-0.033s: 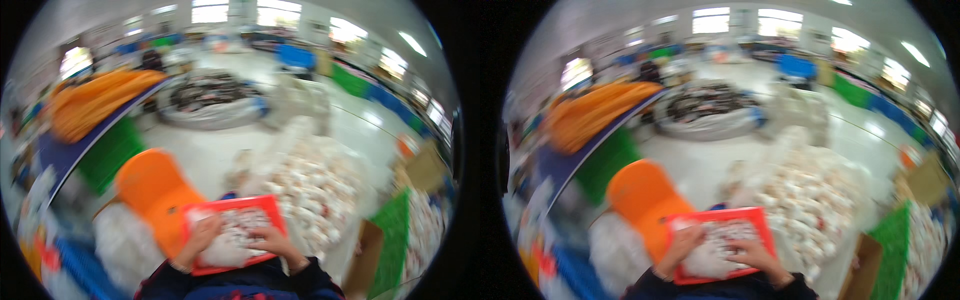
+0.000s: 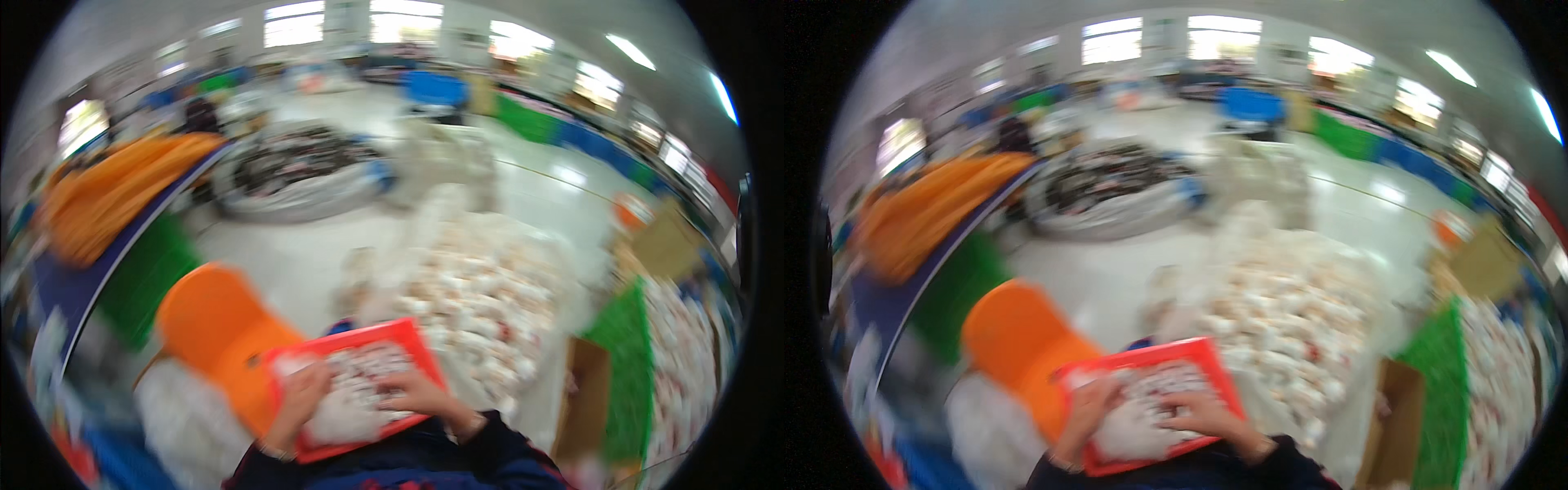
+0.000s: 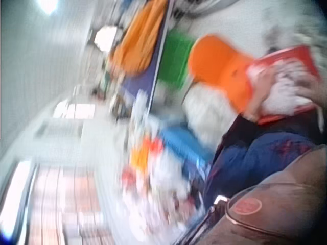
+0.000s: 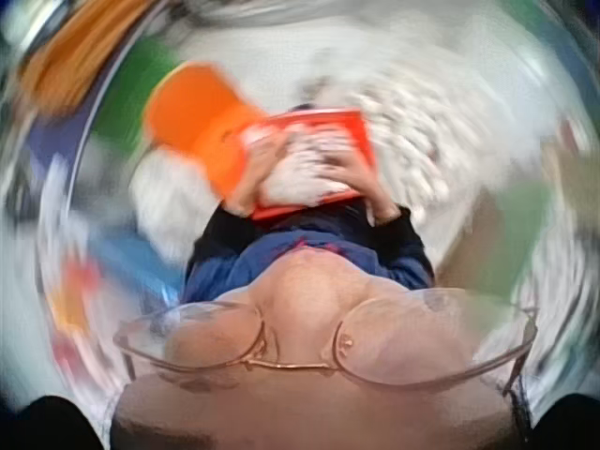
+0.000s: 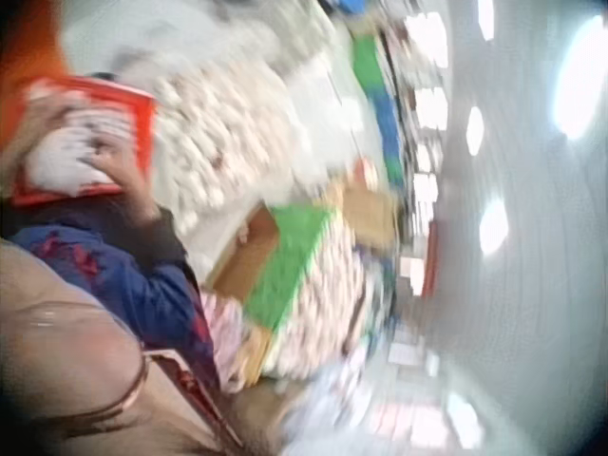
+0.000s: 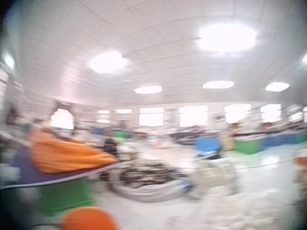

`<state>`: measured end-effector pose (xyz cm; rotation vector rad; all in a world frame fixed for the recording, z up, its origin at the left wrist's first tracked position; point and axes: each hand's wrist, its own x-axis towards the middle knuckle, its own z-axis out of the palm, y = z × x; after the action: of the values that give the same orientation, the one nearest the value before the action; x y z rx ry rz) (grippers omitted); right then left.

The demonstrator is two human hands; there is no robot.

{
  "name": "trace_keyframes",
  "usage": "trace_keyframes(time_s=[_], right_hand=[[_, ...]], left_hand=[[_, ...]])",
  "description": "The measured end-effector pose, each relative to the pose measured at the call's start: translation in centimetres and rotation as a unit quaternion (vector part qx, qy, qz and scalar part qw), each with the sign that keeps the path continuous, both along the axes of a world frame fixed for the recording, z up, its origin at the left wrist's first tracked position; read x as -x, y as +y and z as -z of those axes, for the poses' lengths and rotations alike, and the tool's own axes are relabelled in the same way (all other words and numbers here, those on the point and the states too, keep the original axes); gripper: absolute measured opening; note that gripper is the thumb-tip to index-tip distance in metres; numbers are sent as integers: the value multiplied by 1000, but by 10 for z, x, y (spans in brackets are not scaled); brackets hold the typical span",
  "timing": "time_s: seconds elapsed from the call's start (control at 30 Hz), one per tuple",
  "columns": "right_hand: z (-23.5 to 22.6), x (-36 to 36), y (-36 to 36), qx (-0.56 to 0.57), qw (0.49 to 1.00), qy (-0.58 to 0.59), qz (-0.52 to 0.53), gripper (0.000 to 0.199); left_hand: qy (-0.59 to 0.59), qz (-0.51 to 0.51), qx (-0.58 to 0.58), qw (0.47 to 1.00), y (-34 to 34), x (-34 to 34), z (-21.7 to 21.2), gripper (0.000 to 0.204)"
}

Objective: The person sits on the floor and uses scissors to cut white stuffing, then inserts it into small white plush toys held in a red tray. The person repeatedly picks up toys, cuts stuffing, and places the stuffed items back into the tray.

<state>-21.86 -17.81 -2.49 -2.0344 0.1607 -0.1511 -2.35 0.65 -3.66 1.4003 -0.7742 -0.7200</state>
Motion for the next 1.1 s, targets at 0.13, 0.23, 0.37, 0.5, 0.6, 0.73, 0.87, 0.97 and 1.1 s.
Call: trace_keyframes(time_s=[0.13, 0.23, 0.37, 0.5, 0.6, 0.73, 0.87, 0.97, 1.1], right_hand=[[-7, -2, 4, -30, 999, -9, -14, 38], [-6, -4, 10, -63, 997, -33, 5, 33], [-17, 5, 15, -74, 995, -53, 28, 30], [-24, 7, 18, -71, 994, -73, 40, 30], [-26, 5, 17, -62, 995, -74, 38, 29], [-28, 4, 18, -72, 994, -72, 36, 29], [-25, 11, 18, -82, 993, -78, 35, 29], [-29, 19, 19, -97, 993, -59, 38, 30], [-13, 5, 13, -42, 996, -69, 37, 38]], left_hand=[[30, -16, 5, 999, 2, -2, 3, 25], [-66, 25, -12, 997, 5, -4, -2, 22], [-65, 45, -29, 996, 5, -4, -13, 21], [-88, 41, -44, 994, 3, -4, -20, 20], [-92, 43, -34, 994, 2, -11, -8, 20], [-90, 44, -37, 994, 1, -13, -6, 19], [-66, 58, -22, 996, 2, -3, -13, 20], [-68, 63, -38, 995, 3, 0, -11, 22], [-107, 51, -18, 993, 6, -15, 7, 24]])
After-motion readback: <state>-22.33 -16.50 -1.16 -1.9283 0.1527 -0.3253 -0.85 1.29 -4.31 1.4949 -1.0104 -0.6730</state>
